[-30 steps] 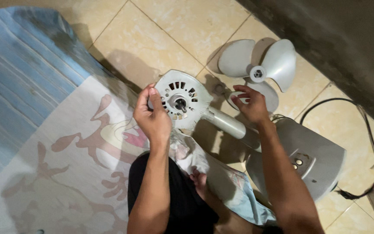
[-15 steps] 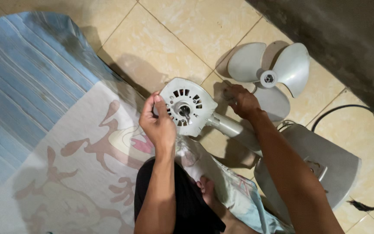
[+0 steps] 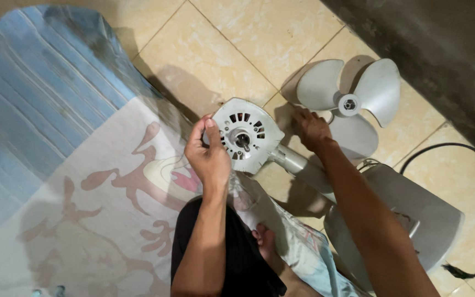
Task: The person removes the fan blade from the motor housing by hand, then repeatedly unscrews and re-screws the central hub nut while holding the fan head. The person handles the fan blade and motor housing throughout.
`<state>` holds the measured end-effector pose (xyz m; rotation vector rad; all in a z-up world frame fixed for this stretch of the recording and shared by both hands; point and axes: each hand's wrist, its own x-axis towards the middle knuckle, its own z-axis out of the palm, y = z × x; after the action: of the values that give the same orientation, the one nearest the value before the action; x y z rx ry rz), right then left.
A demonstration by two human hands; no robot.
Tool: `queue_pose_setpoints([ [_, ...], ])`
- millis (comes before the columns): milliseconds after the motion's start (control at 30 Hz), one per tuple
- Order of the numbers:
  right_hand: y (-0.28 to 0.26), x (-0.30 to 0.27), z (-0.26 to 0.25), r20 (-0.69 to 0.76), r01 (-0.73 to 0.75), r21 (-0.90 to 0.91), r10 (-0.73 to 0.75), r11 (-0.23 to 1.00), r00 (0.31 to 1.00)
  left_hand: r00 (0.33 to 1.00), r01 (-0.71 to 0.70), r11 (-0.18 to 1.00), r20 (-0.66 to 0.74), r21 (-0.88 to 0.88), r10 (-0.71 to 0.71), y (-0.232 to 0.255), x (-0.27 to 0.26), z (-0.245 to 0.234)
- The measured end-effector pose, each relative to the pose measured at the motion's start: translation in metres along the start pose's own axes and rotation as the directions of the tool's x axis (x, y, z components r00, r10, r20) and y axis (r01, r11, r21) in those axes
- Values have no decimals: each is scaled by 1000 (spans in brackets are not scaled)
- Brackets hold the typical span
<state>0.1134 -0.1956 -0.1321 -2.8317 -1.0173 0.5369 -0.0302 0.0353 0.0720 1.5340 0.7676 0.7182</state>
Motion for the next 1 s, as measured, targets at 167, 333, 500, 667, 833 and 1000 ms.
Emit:
queue_pose_setpoints([
  [167, -14, -22, -22, -53, 36, 379, -17, 925, 998, 999, -32, 999, 12, 19, 32, 3, -3, 0],
  [333, -27, -45, -62, -47, -9, 711, 60, 703, 997, 999, -47, 998, 26, -31, 48, 10, -7, 0],
  [500, -29, -78, -104, -151, 142, 983, 78, 116, 985, 996, -89, 996, 30, -7, 90, 14, -11, -1],
  [667, -29, -127, -137, -214, 154, 842, -58, -518, 975, 992, -117, 992, 44, -36, 119, 13, -13, -1],
  [833, -53, -151, -140, -420, 239, 665, -90, -708, 903, 992, -117, 991, 36, -65, 120, 11, -16, -1],
  [1000, -79, -158, -132, -503, 300, 528, -8, -794, 864, 979, -197, 979, 47, -58, 199, 12, -21, -4],
])
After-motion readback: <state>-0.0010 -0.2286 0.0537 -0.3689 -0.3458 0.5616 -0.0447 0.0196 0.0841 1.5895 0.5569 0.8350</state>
